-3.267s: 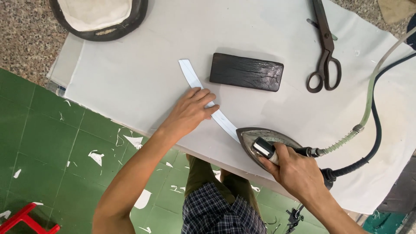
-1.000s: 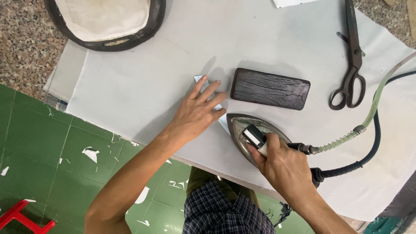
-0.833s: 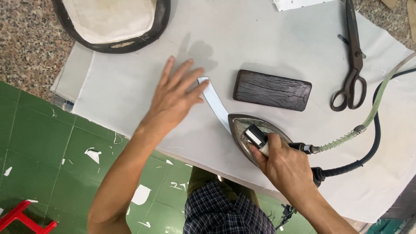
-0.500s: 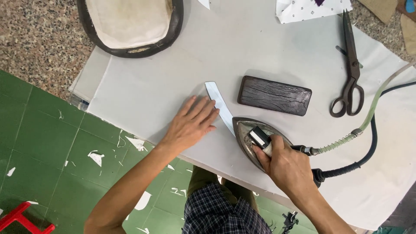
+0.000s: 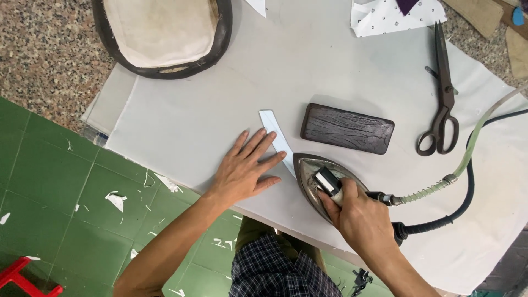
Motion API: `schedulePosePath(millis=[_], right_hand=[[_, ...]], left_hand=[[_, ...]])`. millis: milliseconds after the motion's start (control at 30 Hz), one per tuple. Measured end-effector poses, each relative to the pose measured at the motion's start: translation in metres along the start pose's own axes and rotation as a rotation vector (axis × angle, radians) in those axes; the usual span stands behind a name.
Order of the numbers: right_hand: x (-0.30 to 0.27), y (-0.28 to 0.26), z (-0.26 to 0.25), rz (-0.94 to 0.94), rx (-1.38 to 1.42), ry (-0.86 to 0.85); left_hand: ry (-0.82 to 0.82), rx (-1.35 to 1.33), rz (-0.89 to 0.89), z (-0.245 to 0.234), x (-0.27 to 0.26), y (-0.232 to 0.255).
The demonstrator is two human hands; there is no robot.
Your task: The person irons a long, light-blue fabric strip on a white work surface using a steam iron. They repeatedly reposition the strip and use a black rectangular block to press down sections while ironing. Scissors and other fabric pieces are visible nearby.
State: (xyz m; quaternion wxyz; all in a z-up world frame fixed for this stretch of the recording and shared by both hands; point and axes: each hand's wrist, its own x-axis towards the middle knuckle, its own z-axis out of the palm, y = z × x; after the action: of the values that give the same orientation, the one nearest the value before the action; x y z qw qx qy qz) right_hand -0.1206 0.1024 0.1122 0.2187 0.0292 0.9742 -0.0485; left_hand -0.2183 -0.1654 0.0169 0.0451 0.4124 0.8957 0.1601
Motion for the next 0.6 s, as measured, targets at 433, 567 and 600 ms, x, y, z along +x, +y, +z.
schedulePosePath(millis=[433, 567, 600], right_hand=[[0.007, -0.015, -0.012, -0.034, 0.097, 0.085], [-0.016, -0.018, -0.031, -0.370, 0.097, 0.605], [-0.028, -0.016, -0.032, -0.366, 0.096, 0.611]], left_hand=[[0.422, 0.108, -0.049, -0.009, -0.013, -0.023], [0.429, 0.225, -0.074, -0.022, -0.012, -0.030], [0.433, 0.227, -0.068, -0.022, -0.010, -0.027]])
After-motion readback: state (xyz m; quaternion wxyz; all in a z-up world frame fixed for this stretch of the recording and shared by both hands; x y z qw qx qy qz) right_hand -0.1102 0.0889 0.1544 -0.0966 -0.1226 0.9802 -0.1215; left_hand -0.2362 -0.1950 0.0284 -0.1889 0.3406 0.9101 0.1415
